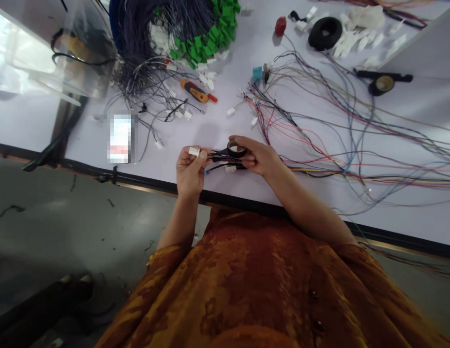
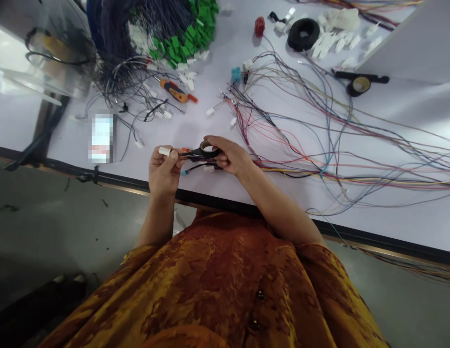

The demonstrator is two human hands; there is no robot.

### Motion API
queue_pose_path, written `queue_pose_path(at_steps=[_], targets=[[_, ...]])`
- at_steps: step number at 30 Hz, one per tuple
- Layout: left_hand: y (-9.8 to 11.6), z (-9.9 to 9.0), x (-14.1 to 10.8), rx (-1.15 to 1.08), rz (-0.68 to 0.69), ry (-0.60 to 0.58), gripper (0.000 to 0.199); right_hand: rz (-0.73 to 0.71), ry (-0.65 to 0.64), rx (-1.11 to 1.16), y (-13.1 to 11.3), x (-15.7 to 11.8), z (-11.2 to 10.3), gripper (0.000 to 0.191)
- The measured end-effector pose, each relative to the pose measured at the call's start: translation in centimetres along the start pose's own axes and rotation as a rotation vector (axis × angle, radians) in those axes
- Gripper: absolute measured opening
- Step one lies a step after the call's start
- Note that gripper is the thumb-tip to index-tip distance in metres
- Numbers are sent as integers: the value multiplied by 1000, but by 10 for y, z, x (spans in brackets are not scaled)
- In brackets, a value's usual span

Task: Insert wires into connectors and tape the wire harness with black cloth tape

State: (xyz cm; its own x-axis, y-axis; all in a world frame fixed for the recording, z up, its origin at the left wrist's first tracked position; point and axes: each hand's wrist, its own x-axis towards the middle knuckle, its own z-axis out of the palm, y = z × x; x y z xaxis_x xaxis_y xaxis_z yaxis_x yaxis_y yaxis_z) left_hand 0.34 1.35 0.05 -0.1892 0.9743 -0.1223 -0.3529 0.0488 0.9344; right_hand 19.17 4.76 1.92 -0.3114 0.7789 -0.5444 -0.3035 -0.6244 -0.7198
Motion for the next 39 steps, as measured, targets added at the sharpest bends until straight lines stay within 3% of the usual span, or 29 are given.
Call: queue_pose_path(at_steps=[4, 7, 9, 13, 16, 18, 21, 24, 27, 29, 31, 33, 36, 37, 39], targets=[[-12, -2, 5, 35, -116, -152, 43, -18, 58, 119, 5, -5, -4, 14], [-14, 2, 3, 218, -46, -187, 32, -70, 74, 45, 12, -11, -2, 16], [-11, 6, 3, 282, -2, -118, 33, -202, 97, -140, 22, -22, 1, 20], [-3, 13, 6, 226, -43, -26, 38, -643, 46, -813, 50, -53, 2, 31], [3, 15, 5, 175, -85, -50, 42, -800, 19, -968, 53, -63, 1, 24], [8, 16, 1, 199, -45, -92, 41, -769, 112, -824, 42, -59, 1, 18], [15, 17, -9, 330, 142, -212, 33, -486, 205, -554, 14, -41, 5, 28], [17, 18, -16, 440, 254, -316, 26, -183, 94, -372, -5, -20, 7, 22], [7, 20, -15, 378, 267, -169, 29, -1, -40, -79, -7, -8, -1, 8], [-4, 21, -11, 272, 222, 2, 34, 35, -39, 71, -2, -6, -12, 12], [-14, 21, -4, 193, 144, 80, 38, 18, 27, 152, 4, -8, -24, 11], [-21, 18, 2, 162, 58, -25, 39, -6, 64, 219, 8, -12, -32, 13], [-25, 16, 8, 192, -22, -326, 51, -56, 60, 197, 10, -15, -34, 17], [-25, 17, 8, 228, -15, -383, 51, -61, 67, 171, 11, -16, -33, 17], [-24, 22, 6, 331, 39, -377, 39, -72, 97, 99, 14, -21, -29, 17]])
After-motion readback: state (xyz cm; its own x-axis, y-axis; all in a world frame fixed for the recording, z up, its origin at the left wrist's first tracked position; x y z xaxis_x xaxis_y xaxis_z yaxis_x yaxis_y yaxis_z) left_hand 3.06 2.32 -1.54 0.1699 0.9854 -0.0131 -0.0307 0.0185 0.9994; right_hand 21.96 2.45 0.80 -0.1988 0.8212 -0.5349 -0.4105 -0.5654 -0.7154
